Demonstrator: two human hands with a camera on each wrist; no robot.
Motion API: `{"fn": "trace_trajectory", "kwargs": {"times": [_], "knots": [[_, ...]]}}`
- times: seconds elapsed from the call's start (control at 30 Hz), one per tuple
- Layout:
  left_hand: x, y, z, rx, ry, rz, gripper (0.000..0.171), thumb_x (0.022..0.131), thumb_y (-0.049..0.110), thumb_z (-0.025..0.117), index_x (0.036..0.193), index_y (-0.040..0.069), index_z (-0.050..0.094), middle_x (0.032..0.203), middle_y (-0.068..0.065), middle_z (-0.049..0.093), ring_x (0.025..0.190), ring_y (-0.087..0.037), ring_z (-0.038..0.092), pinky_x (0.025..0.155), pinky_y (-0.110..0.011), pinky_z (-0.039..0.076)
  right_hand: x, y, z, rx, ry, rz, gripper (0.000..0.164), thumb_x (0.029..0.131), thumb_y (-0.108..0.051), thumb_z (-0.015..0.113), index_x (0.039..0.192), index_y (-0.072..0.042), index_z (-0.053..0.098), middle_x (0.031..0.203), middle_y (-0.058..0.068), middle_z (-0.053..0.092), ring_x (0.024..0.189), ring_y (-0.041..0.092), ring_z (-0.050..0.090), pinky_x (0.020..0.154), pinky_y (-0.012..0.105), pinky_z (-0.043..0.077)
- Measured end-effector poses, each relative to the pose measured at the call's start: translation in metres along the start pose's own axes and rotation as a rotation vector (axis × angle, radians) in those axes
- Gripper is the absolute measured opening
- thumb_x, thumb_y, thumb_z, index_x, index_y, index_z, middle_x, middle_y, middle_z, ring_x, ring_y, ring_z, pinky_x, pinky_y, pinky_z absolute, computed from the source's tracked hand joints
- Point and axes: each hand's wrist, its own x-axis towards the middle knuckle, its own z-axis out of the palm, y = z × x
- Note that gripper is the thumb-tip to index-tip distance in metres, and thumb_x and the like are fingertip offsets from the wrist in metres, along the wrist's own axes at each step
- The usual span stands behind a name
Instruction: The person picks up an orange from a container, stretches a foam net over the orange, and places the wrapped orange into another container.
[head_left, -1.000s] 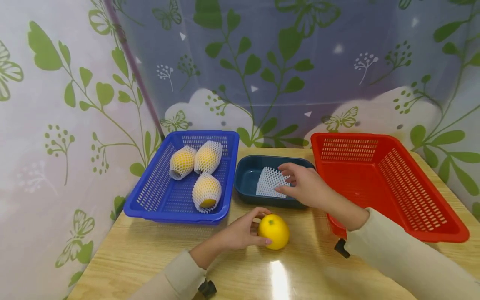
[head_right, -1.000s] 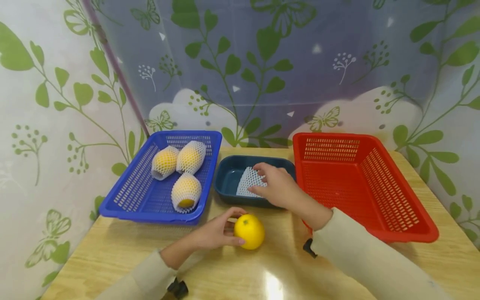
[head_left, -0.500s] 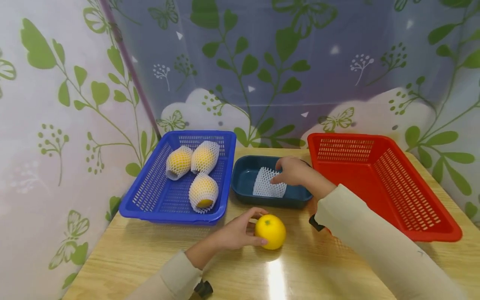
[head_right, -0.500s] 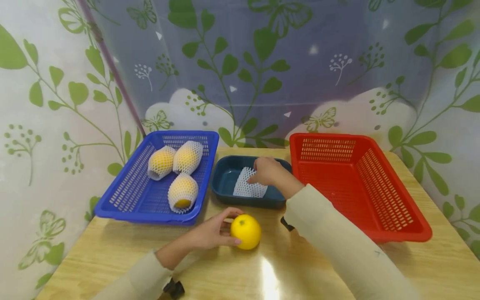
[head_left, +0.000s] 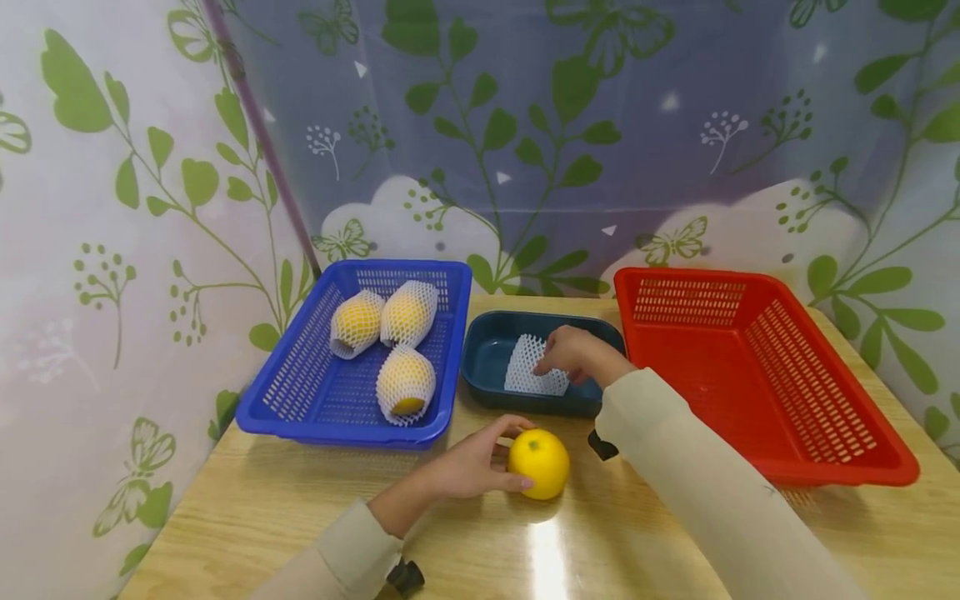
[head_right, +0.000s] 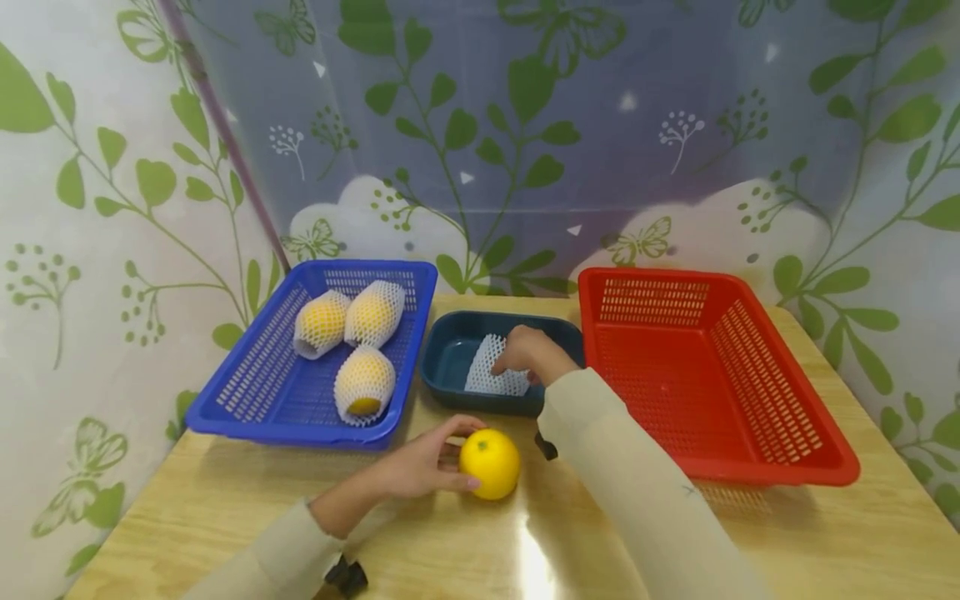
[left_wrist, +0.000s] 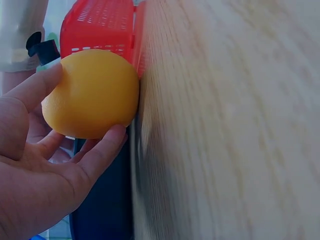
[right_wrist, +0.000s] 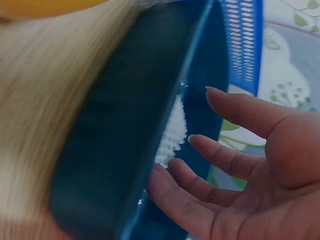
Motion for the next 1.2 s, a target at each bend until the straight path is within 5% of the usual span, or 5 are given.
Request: {"fn": "trace_trajectory", "kwargs": {"times": [0.67, 1.03, 1.2], "knots": [[-0.001, -0.003, 0.000, 0.000, 0.005, -0.012, 0.059, 0.087, 0.016, 0.075, 0.136, 0.017, 0.042, 0.136, -0.013, 0.045, 0.118, -0.030, 0.054, 0.099, -0.037, 0.048, 0.022, 0.012, 0.021, -0.060, -0.016, 0.080, 0.046, 0.088, -0.024, 0.072, 0.121, 0.004, 0.057, 0.113, 0.016, 0.061, 0.090, 0.029, 0.062, 0.081, 0.037, 0.056], [-0.001, -0.004, -0.002, 0.008, -0.003, -0.005, 0.059, 0.088, 0.019, 0.074, 0.137, 0.018, 0.042, 0.137, -0.011, 0.045, 0.119, -0.030, 0.054, 0.100, -0.037, 0.047, 0.035, 0.017, 0.031, -0.033, 0.040, 0.066, 0.018, 0.086, -0.012, 0.071, 0.100, -0.001, 0.065, 0.097, 0.012, 0.062, 0.080, 0.024, 0.059, 0.072, 0.032, 0.054], [-0.001, -0.004, -0.001, 0.012, -0.002, -0.003, 0.059, 0.087, 0.018, 0.074, 0.137, 0.018, 0.042, 0.136, -0.011, 0.045, 0.118, -0.030, 0.054, 0.099, -0.036, 0.048, 0.032, 0.017, 0.035, -0.026, 0.094, 0.075, 0.033, 0.084, -0.016, 0.072, 0.108, 0.004, 0.061, 0.097, 0.013, 0.061, 0.086, 0.026, 0.056, 0.077, 0.034, 0.053]]}}
